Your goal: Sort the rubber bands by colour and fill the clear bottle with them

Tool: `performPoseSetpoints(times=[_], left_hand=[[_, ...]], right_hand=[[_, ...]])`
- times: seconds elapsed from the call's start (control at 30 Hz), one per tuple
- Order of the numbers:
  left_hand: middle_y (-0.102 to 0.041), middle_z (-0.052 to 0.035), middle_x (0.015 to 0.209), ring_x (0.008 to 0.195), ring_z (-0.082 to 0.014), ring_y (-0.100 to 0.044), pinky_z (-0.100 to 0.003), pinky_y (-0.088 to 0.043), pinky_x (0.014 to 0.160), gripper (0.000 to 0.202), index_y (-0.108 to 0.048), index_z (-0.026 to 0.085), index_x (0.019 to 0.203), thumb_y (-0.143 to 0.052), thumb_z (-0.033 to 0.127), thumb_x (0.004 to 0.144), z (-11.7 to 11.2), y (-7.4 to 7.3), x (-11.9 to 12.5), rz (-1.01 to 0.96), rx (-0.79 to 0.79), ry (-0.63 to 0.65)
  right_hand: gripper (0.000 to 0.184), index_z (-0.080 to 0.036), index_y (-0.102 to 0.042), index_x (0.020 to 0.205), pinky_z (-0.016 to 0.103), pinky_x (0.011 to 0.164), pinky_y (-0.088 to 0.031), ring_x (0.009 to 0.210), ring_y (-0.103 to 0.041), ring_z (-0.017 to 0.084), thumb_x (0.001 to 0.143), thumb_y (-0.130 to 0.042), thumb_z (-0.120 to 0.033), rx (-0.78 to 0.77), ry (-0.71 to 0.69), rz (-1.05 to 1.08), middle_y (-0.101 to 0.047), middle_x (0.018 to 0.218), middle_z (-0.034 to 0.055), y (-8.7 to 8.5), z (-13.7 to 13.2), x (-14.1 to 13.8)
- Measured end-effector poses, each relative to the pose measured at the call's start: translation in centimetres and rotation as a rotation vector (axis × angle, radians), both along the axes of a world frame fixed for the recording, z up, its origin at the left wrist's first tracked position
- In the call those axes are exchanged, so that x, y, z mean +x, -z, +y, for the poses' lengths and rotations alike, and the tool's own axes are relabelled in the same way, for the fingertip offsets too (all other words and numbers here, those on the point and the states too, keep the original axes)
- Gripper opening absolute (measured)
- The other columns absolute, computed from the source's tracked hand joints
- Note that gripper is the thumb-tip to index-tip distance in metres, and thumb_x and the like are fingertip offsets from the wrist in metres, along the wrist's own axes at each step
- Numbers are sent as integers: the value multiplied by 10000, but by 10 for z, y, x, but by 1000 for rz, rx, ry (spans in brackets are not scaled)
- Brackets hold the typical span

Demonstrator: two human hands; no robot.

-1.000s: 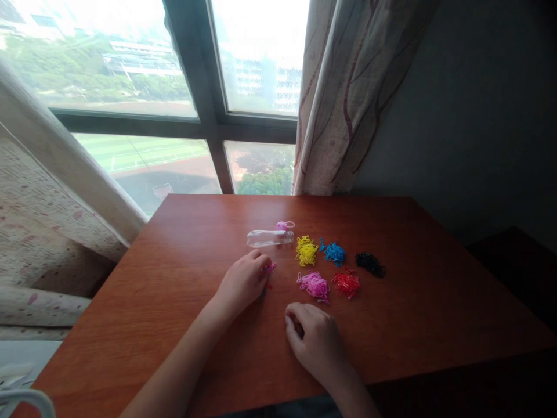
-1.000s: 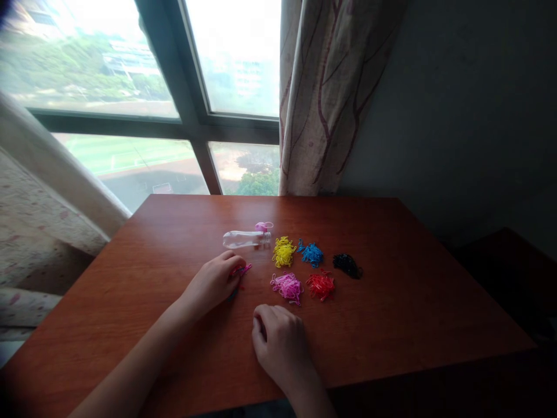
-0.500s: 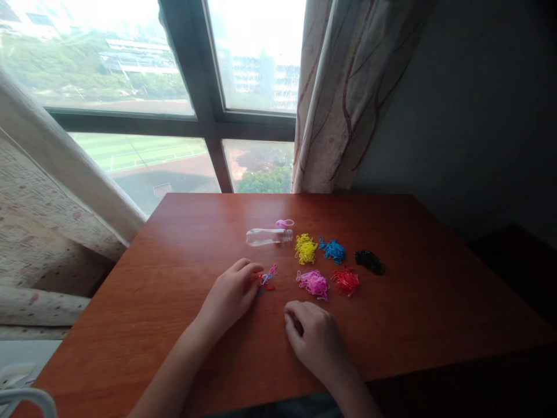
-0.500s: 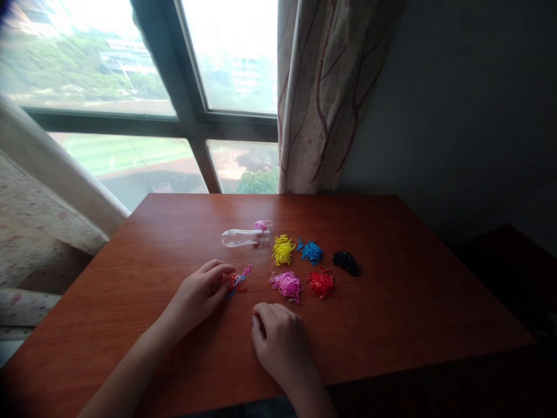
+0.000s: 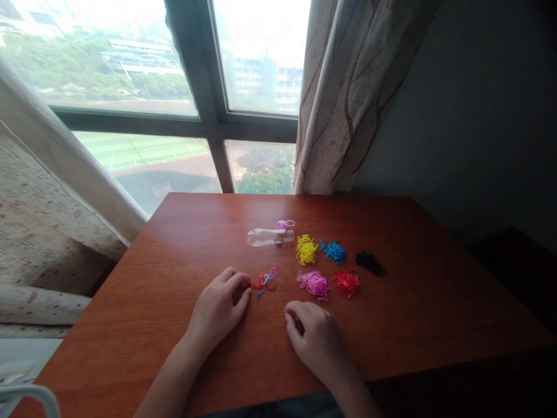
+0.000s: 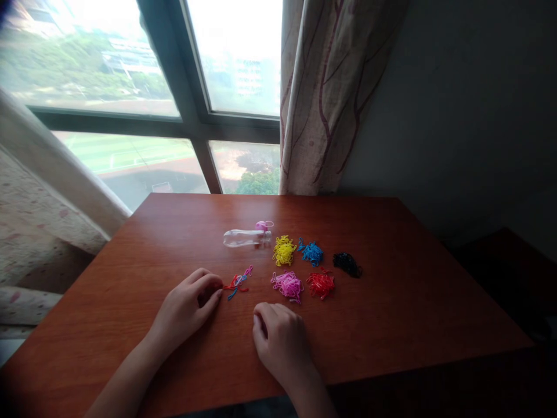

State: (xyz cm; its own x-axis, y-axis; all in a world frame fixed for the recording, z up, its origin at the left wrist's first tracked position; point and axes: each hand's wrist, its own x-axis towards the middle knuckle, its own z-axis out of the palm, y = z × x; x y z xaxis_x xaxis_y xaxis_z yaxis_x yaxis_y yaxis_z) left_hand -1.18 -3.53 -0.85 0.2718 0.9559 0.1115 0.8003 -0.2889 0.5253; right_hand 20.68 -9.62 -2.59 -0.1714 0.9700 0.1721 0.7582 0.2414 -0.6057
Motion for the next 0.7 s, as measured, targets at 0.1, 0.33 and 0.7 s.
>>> performPoseSetpoints(times=[0.1, 0.33, 0.7], left_hand=[[-611, -13, 921, 821, -170, -620, -258, -468, 688, 140, -629, 232, 896, -505, 296, 905, 0, 0, 0, 11, -6, 17], [-620, -16, 909, 846, -182, -617, -276, -463, 719, 159, -630, 238, 881, -489, 302, 916, -1, 2, 3, 51, 16, 7], [-625, -17, 935, 830, -177, -623, -265, -464, 702, 144, -607, 241, 910, -471, 286, 928, -7, 1, 5, 58, 36, 14]], right_hand=[[143, -220, -596, 832, 258, 644, -331, 678, -585, 145, 861, -517, -106, 3, 3, -8, -637, 727, -14, 1, 0, 0], [146, -219, -610, 827, 239, 637, -340, 667, -596, 134, 850, -532, -97, 35, 3, -26, -650, 719, -18, 1, -1, 0], [138, -221, -590, 830, 260, 640, -314, 670, -572, 142, 861, -518, -107, -10, 0, 17, -627, 723, -20, 2, -1, 0]])
